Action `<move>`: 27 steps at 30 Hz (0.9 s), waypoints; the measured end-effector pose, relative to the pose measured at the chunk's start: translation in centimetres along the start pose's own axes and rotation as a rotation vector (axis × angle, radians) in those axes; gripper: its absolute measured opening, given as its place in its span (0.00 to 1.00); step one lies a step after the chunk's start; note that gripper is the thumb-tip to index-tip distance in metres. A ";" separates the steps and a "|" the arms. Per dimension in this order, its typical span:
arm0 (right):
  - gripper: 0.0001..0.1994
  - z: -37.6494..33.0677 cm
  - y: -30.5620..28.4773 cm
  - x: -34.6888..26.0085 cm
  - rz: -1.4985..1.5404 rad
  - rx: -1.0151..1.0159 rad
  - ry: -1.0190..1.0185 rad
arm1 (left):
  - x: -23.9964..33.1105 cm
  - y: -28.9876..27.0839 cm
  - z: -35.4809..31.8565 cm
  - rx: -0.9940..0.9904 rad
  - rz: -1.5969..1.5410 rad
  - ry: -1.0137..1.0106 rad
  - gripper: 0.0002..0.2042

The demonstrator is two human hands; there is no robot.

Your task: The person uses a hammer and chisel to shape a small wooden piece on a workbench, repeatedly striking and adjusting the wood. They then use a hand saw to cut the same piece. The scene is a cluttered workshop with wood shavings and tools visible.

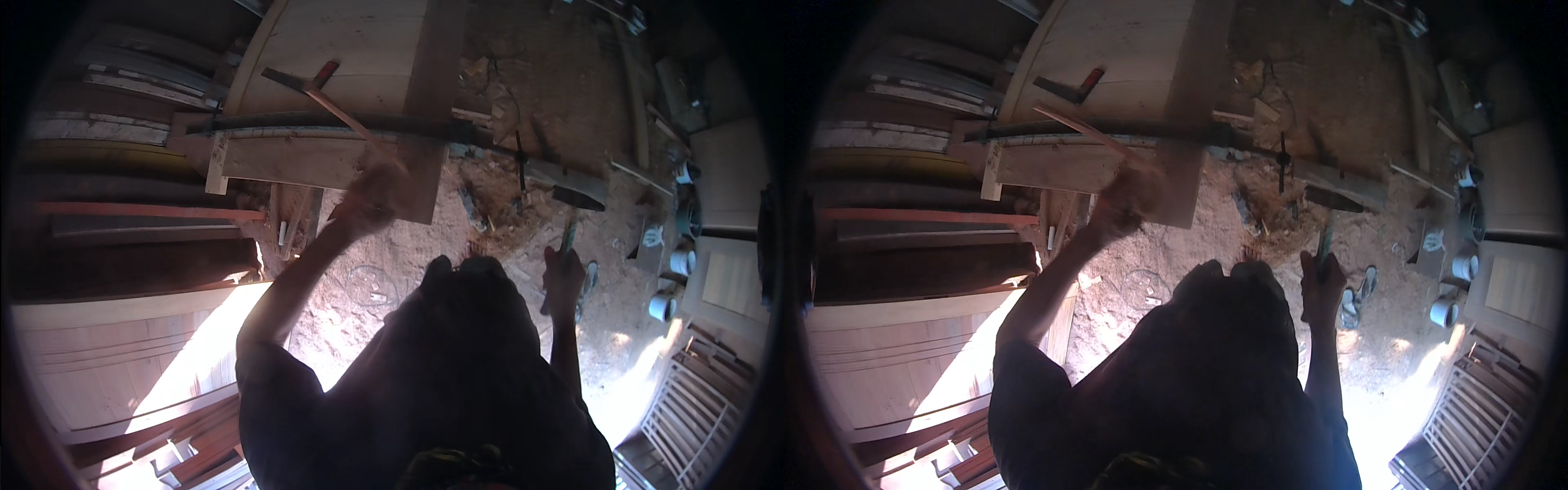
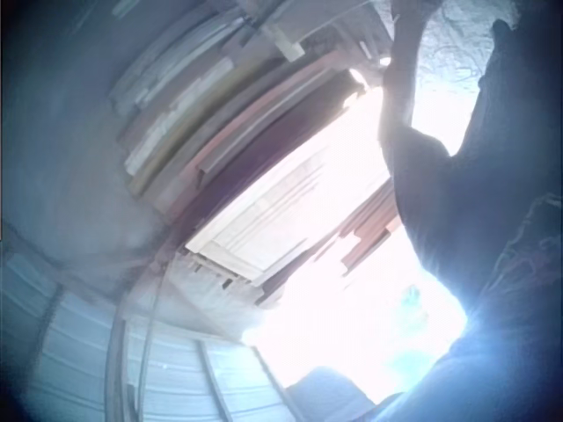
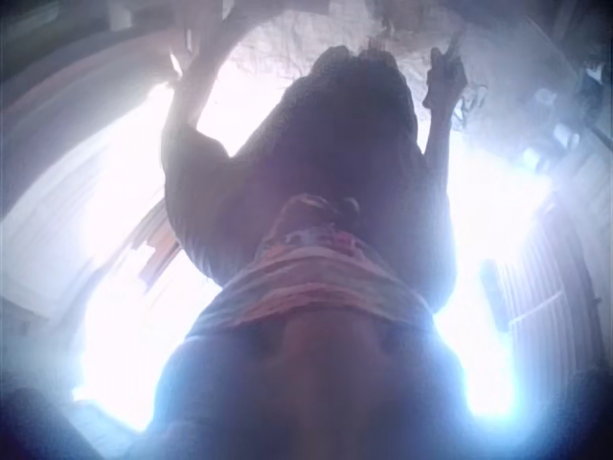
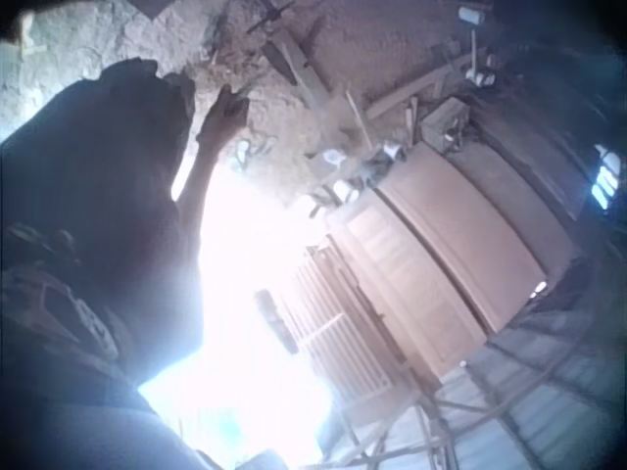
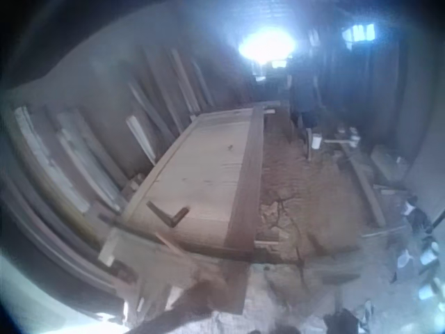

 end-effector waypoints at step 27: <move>0.20 2.2 -5.0 6.0 -0.203 0.447 -0.376 | 6.1 13.6 9.9 -0.007 0.006 0.002 0.05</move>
Point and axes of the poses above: each hand's wrist, its own z-axis towards the middle knuckle, its own y-axis out of the palm, x = y × z, the point moved 4 cm from there along z, towards the middle knuckle, and after that the axes turned 13 degrees about z, right-handed, at the moved point
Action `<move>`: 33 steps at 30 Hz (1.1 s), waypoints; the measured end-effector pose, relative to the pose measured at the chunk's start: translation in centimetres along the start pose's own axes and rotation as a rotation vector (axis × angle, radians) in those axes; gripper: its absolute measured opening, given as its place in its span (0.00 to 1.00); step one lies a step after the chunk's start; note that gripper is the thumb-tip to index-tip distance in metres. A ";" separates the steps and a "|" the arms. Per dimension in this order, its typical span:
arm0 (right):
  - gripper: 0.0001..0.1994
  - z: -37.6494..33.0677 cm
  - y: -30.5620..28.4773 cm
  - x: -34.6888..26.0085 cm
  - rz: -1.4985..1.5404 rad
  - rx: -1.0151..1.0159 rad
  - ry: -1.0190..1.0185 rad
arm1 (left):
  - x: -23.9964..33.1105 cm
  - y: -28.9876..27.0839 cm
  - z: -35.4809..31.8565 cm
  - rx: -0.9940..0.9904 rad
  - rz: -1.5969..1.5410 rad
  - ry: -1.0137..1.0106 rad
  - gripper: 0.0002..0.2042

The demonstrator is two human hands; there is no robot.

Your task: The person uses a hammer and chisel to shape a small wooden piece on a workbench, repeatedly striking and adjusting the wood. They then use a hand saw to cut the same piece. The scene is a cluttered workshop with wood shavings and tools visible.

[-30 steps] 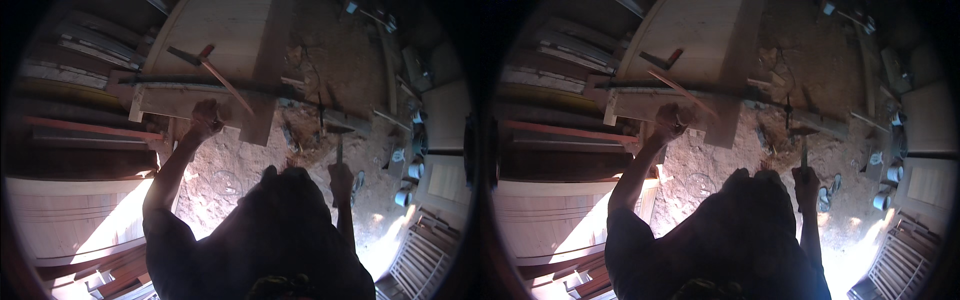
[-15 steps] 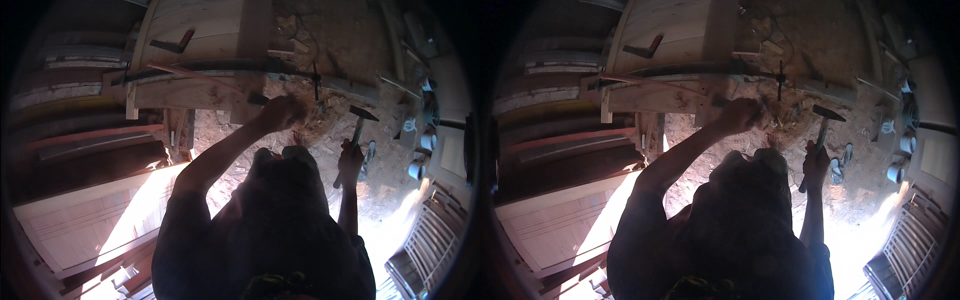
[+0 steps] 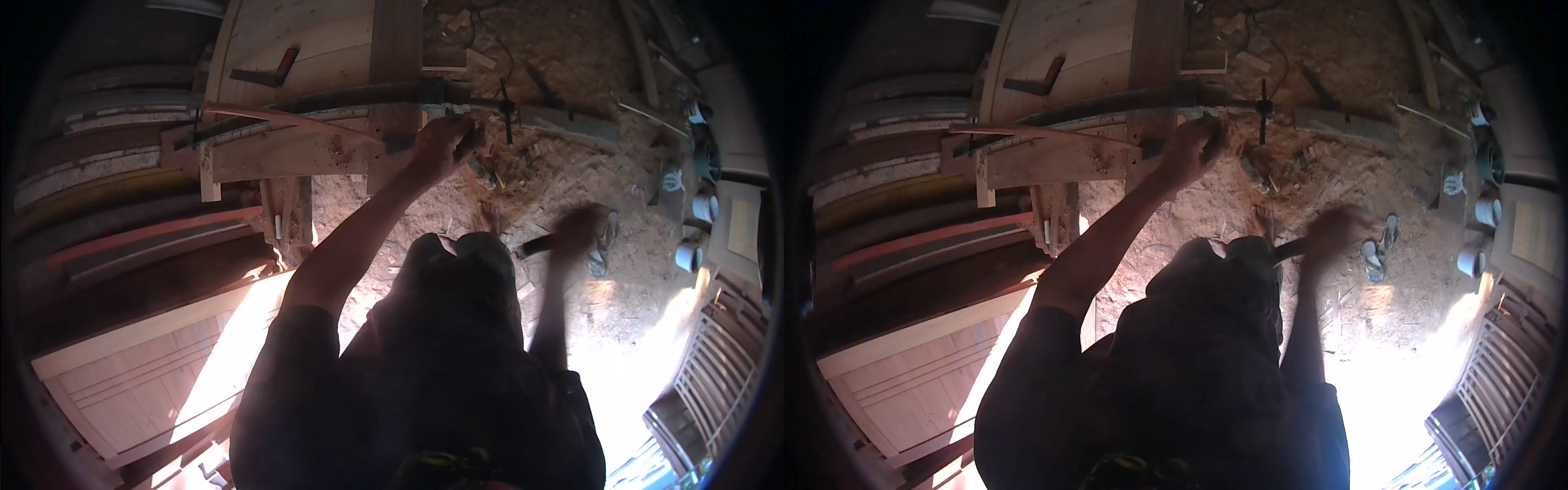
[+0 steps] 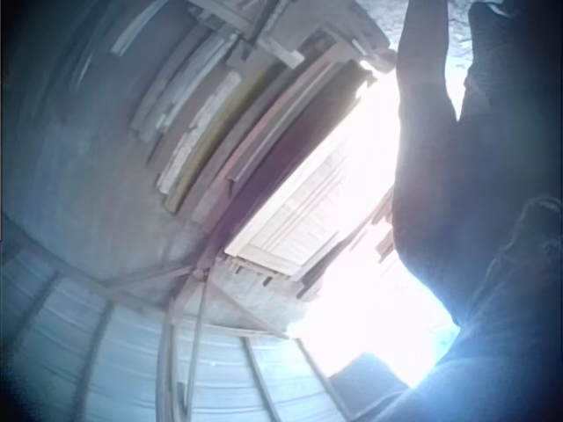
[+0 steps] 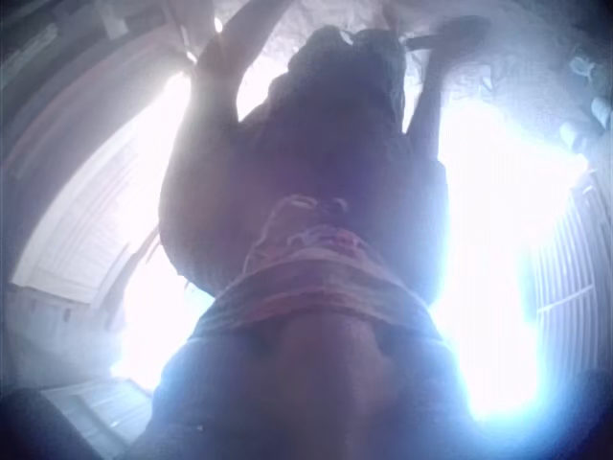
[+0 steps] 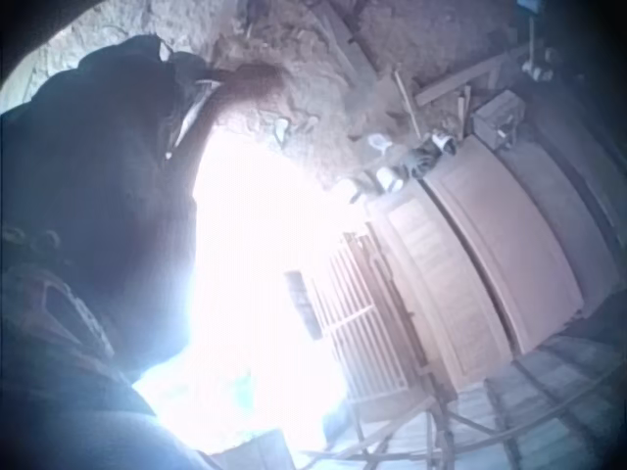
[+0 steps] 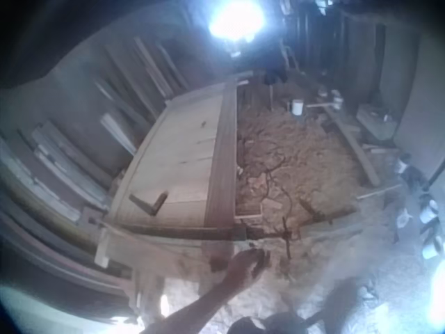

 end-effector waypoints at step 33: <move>0.20 7.5 8.3 -7.9 0.398 -0.578 0.460 | 2.3 -15.6 -2.2 0.441 -0.455 -0.410 0.27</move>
Point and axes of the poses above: each hand's wrist, its own z-axis towards the middle knuckle, its own y-axis out of the palm, x = y × z, the point moved 4 cm from there along z, towards the middle knuckle, and after that the axes turned 13 degrees about z, right-handed, at the moved point
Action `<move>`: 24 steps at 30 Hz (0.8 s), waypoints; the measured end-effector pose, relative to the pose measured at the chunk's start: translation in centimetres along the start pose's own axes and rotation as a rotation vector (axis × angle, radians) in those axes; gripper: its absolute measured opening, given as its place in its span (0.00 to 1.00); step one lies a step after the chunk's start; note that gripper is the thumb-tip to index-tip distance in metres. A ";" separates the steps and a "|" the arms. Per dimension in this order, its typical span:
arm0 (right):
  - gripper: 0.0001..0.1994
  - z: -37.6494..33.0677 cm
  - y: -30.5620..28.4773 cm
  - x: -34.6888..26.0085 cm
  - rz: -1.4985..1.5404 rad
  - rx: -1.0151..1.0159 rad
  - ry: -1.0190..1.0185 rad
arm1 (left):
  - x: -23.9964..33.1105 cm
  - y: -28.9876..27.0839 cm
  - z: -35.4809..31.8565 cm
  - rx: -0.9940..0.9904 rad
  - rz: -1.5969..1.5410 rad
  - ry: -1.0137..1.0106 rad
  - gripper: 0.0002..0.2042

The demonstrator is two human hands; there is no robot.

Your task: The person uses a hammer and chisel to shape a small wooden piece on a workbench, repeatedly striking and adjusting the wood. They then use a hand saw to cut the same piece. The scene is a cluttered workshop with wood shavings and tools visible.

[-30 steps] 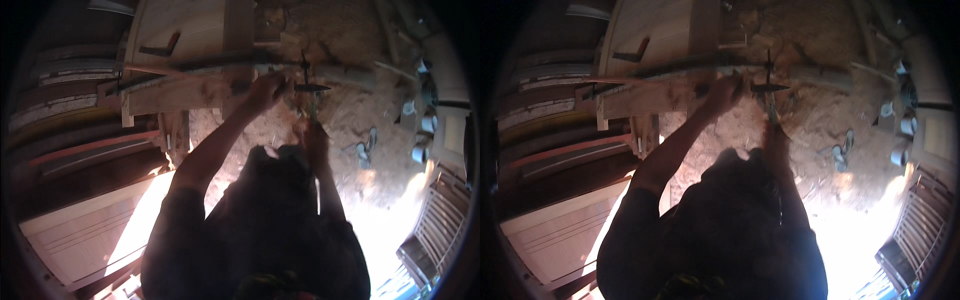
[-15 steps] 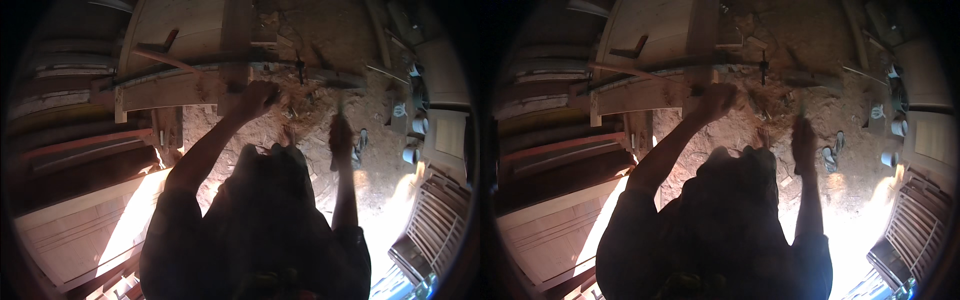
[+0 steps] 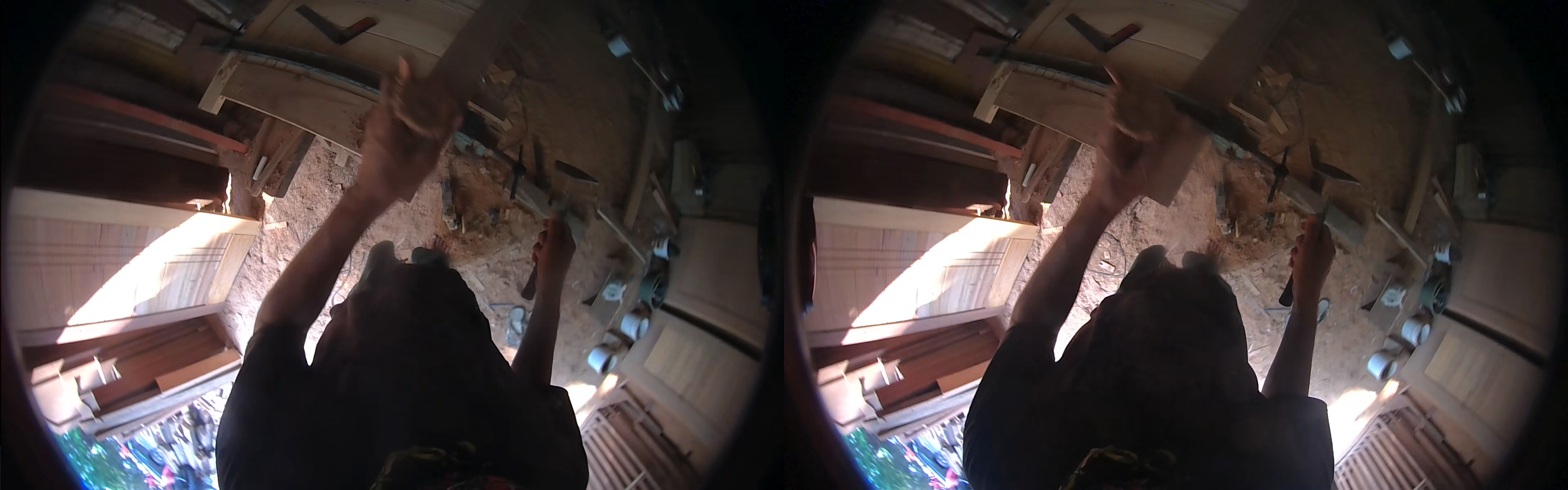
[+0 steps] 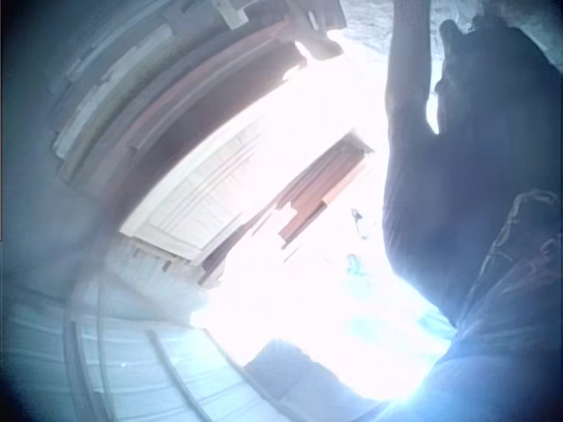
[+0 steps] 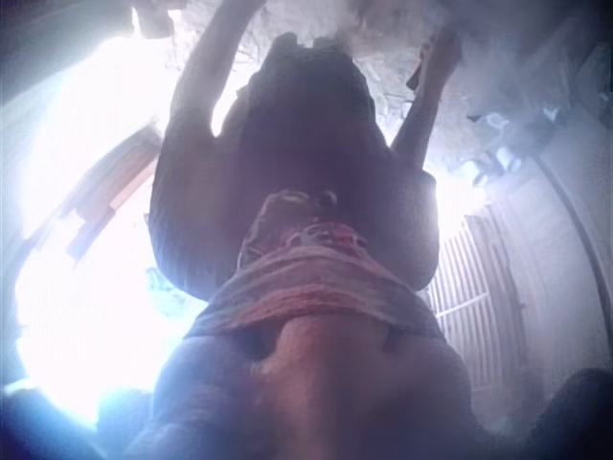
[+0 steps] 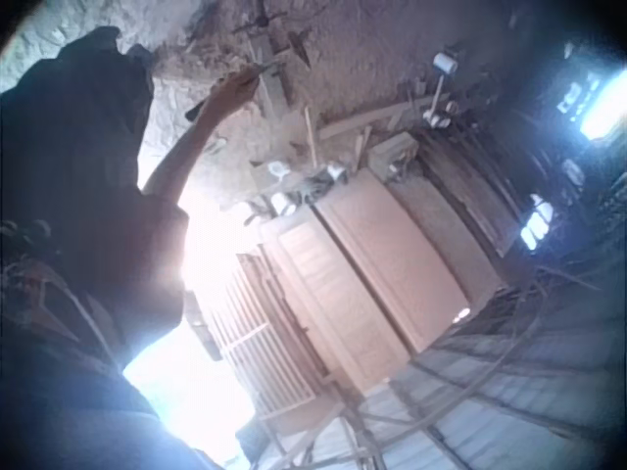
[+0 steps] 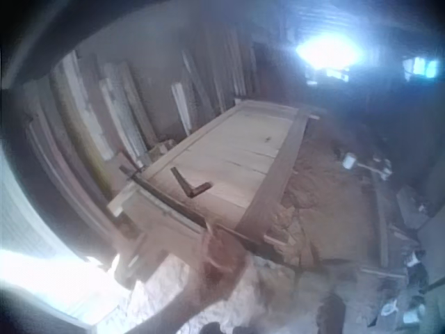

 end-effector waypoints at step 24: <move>0.19 11.7 25.6 -5.0 -1.039 -0.524 -1.093 | 6.9 -13.9 -18.2 0.915 0.714 -0.387 0.14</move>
Point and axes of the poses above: each hand's wrist, its own z-axis towards the middle knuckle, its own y-axis out of the palm, x = y × z, the point moved 4 cm from there along z, towards the middle knuckle, and after that the axes turned 13 degrees about z, right-handed, at the moved point
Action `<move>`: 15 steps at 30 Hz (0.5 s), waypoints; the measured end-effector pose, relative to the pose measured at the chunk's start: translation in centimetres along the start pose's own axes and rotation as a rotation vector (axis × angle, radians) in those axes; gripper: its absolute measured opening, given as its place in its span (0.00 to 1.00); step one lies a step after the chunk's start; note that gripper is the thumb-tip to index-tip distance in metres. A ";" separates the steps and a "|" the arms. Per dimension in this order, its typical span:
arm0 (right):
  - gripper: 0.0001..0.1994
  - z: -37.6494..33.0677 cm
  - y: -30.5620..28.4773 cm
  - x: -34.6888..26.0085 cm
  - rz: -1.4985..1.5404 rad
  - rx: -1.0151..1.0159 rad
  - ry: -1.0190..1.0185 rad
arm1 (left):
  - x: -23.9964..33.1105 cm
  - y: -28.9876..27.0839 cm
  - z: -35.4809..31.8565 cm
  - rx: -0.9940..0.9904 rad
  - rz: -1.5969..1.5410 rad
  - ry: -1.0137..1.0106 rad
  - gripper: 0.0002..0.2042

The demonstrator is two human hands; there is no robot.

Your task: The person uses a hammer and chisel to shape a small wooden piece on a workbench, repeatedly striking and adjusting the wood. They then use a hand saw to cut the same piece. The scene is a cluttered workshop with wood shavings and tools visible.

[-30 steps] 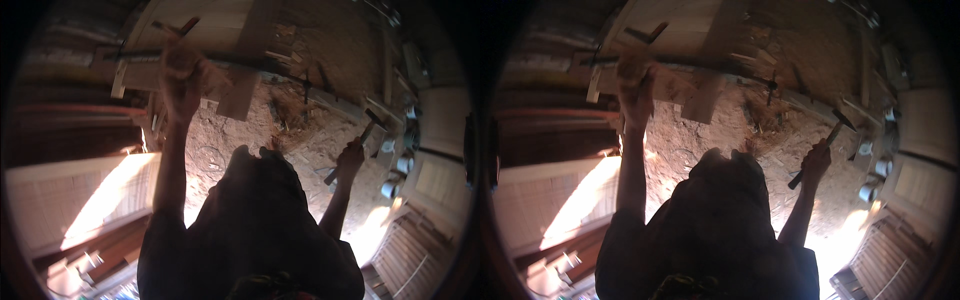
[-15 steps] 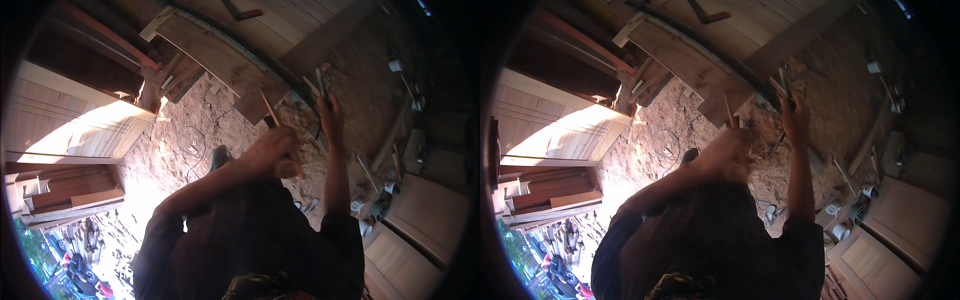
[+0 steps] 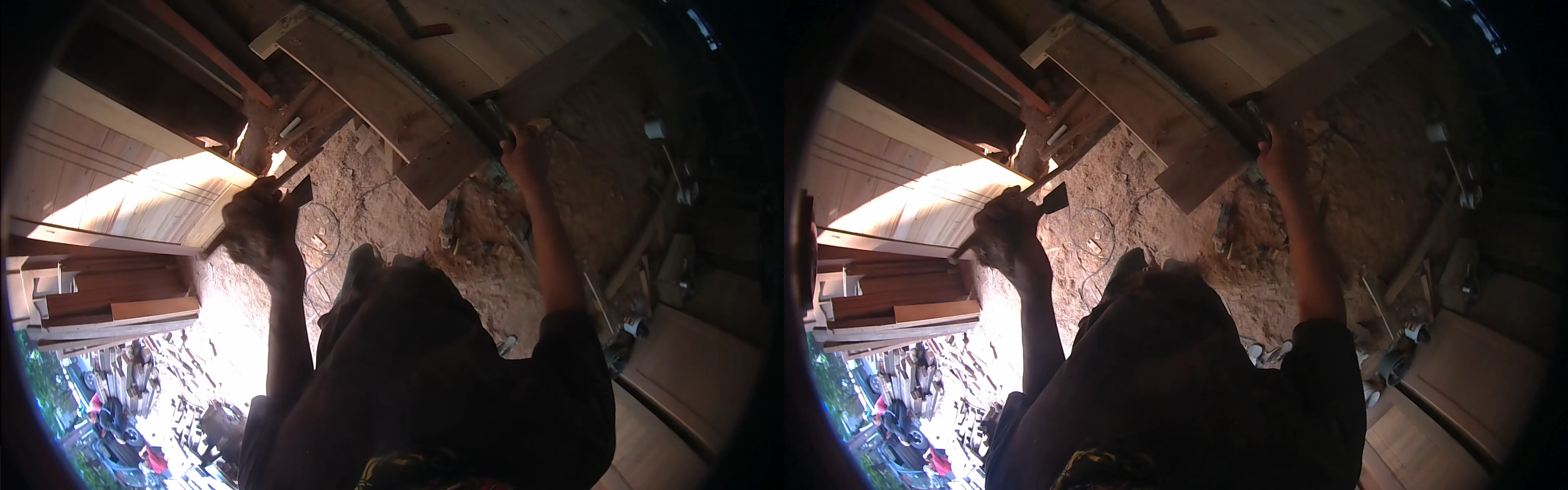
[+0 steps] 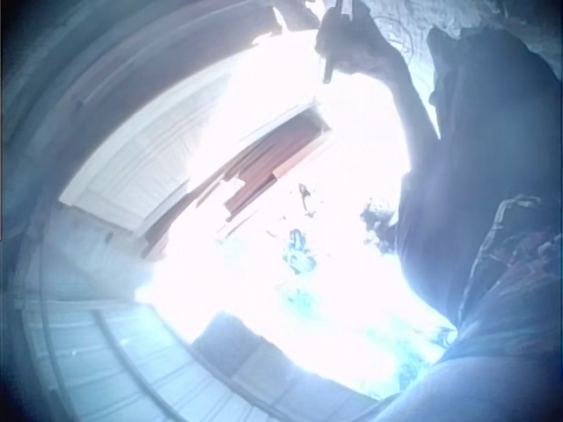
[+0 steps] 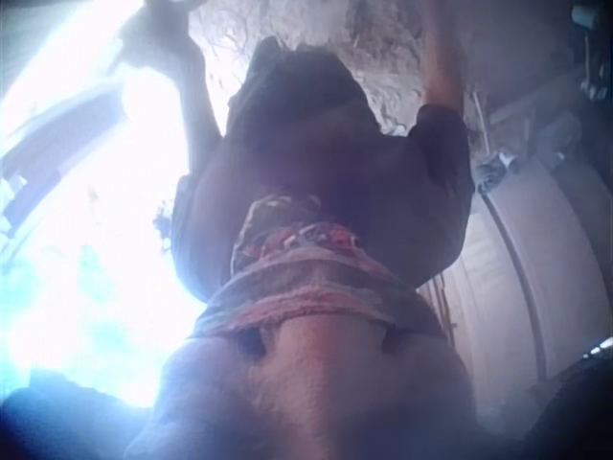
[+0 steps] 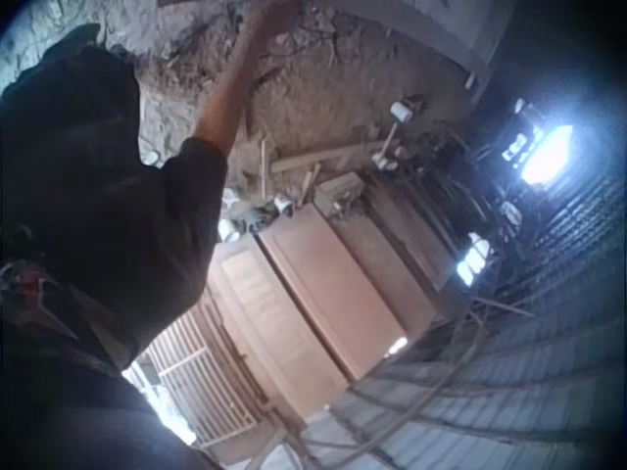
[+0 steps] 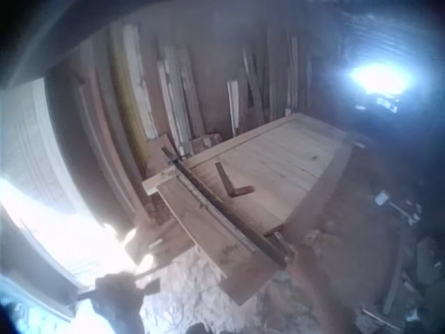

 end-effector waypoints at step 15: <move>0.25 -13.5 2.9 -17.5 2.059 -0.416 0.855 | 2.7 6.2 -6.1 -0.633 -0.031 0.831 0.16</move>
Point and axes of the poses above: each hand's wrist, its own z-axis towards the middle knuckle, its own y-axis out of the palm, x = y × z, the point moved 4 cm from there along z, towards the middle knuckle, and after that the axes turned 13 degrees about z, right-handed, at the moved point
